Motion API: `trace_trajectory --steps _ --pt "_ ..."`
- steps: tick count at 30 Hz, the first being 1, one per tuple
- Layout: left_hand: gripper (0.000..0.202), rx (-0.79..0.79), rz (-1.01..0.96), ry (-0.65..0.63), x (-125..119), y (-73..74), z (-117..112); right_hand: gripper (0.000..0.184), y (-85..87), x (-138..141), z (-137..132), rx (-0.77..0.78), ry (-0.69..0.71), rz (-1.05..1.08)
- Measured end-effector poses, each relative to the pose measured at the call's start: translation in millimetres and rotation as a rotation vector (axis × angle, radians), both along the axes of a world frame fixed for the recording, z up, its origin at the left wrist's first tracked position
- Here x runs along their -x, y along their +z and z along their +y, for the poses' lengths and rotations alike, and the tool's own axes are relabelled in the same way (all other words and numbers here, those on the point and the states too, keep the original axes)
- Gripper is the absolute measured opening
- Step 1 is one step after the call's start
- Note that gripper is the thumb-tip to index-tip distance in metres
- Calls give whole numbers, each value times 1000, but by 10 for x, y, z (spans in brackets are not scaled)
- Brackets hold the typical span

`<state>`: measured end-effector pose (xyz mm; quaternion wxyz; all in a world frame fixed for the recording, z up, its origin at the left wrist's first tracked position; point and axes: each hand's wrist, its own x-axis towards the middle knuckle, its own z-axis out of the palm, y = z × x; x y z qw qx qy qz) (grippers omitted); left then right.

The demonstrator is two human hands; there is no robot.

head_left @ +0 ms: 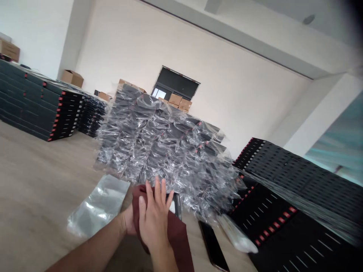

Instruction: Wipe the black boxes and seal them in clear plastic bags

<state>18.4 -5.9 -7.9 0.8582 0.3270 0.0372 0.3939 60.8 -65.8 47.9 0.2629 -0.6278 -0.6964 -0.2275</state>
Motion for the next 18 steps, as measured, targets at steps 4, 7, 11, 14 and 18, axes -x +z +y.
trace_trajectory --steps 4,7,11,14,18 --pt "45 244 -52 -360 74 21 -23 47 126 -408 237 -125 -199 97" --pt "43 303 -151 -420 99 31 -74 54 215 -941 408 -156 -274 342" --pt "47 275 -263 -420 62 26 -96 63 220 -1571 398 -104 -268 458" --pt "42 318 -324 -322 16 26 -68 69 122 -1818 238 -146 -259 471" --pt "41 355 -337 -322 -23 37 -79 70 -124 -1832 21 -136 -258 563"
